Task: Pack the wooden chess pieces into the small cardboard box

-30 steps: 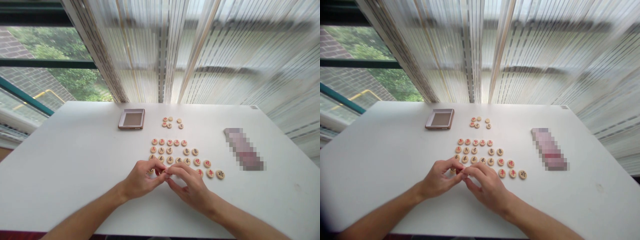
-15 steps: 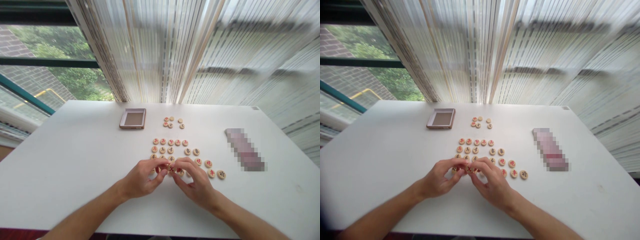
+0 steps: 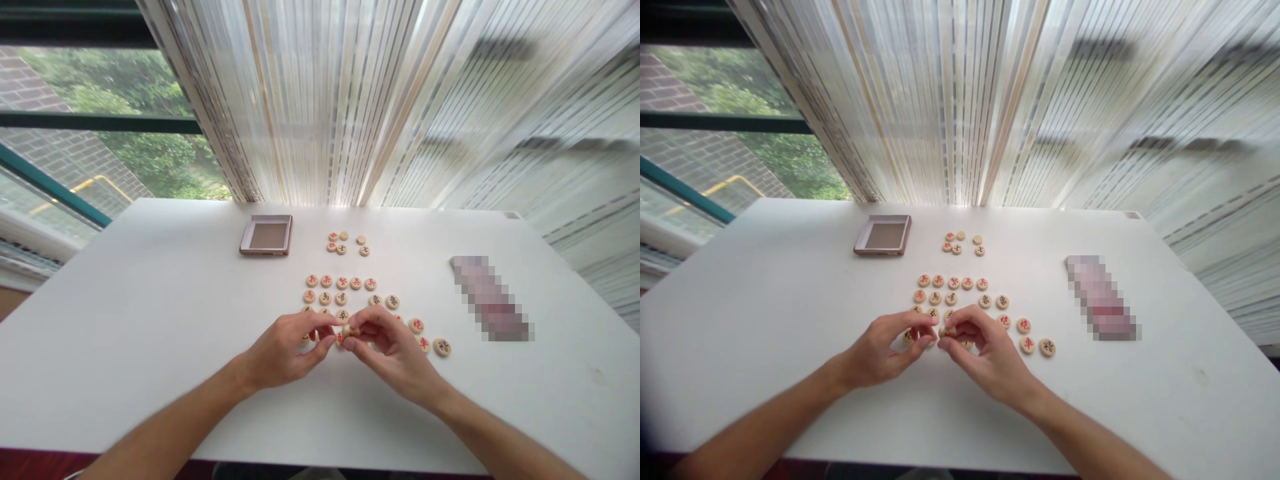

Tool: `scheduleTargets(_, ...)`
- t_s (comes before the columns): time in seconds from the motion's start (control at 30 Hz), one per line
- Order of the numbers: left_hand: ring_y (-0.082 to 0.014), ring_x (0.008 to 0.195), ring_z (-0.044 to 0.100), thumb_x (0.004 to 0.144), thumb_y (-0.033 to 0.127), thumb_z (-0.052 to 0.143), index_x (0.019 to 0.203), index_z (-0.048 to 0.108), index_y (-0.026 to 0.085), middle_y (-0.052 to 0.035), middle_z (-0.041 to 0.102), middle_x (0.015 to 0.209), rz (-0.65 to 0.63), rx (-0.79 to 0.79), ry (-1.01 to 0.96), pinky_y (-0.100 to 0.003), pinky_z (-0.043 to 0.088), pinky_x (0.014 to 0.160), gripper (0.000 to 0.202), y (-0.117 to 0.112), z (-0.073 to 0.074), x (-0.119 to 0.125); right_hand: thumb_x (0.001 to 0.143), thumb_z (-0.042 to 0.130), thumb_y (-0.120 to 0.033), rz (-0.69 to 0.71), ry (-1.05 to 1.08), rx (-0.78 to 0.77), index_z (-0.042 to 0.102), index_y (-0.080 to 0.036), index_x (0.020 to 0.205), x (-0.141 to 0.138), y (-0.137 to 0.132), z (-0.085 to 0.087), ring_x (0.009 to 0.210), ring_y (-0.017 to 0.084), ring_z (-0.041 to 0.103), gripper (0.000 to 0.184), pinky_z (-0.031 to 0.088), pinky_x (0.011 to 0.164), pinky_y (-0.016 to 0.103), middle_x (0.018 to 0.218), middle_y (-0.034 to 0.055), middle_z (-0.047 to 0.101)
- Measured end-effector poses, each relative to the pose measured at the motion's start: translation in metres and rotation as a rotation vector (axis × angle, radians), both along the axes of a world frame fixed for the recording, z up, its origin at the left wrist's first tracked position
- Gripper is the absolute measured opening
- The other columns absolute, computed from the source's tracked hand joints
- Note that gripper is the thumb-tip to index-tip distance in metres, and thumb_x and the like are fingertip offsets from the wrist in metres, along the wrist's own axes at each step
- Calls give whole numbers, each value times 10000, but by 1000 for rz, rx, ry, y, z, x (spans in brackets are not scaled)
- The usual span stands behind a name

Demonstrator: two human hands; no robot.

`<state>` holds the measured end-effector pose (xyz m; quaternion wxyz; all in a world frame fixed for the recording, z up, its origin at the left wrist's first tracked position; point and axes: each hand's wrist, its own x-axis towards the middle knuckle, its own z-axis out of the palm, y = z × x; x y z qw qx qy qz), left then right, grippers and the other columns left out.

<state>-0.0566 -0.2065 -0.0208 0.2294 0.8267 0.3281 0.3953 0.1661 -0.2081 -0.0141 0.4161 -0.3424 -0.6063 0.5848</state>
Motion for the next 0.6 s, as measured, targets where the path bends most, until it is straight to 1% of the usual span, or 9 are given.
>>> scheduleTargets(0.13,-114,709,675,926,130,649,1196,614,184,-33,746,892,15,15,11,-218,557,714,277,1,-1,-2,892,754,-283,-23,-20,-35,625,-222,968,3,3,0,835,150,697,161,596,762,283,917,11,655)
scheduleTargets(0.23,-114,706,670,929,138,652,1186,621,197,-32,751,926,38,7,22,-227,558,714,266,2,-2,-4,878,776,-285,-59,-16,-30,634,-221,940,5,6,1,778,140,706,168,589,708,260,878,2,667)
scheduleTargets(0.3,-115,703,669,931,143,652,1184,623,201,-23,749,911,42,2,24,-229,558,713,261,2,-2,-5,891,765,-280,-63,-13,-32,635,-219,923,6,7,2,756,141,717,147,589,688,254,847,0,678)
scheduleTargets(0.4,-115,696,670,929,144,655,1177,627,198,-15,745,878,40,11,22,-227,559,705,256,1,-1,-5,917,736,-285,-56,-2,-39,640,-214,915,7,7,5,749,159,737,120,603,684,275,826,13,705)
scheduleTargets(0.5,-108,700,678,925,127,658,1161,637,190,-24,755,916,57,20,16,-221,566,724,246,3,0,-7,933,716,-296,-59,11,-41,649,-213,920,8,8,7,751,166,744,108,610,678,278,820,22,714)
scheduleTargets(0.6,-97,697,684,922,118,664,1142,647,179,-28,763,927,97,43,3,-205,570,739,229,6,1,-10,969,666,-310,-66,8,-29,661,-224,985,12,11,8,794,168,749,88,621,718,287,865,27,715)
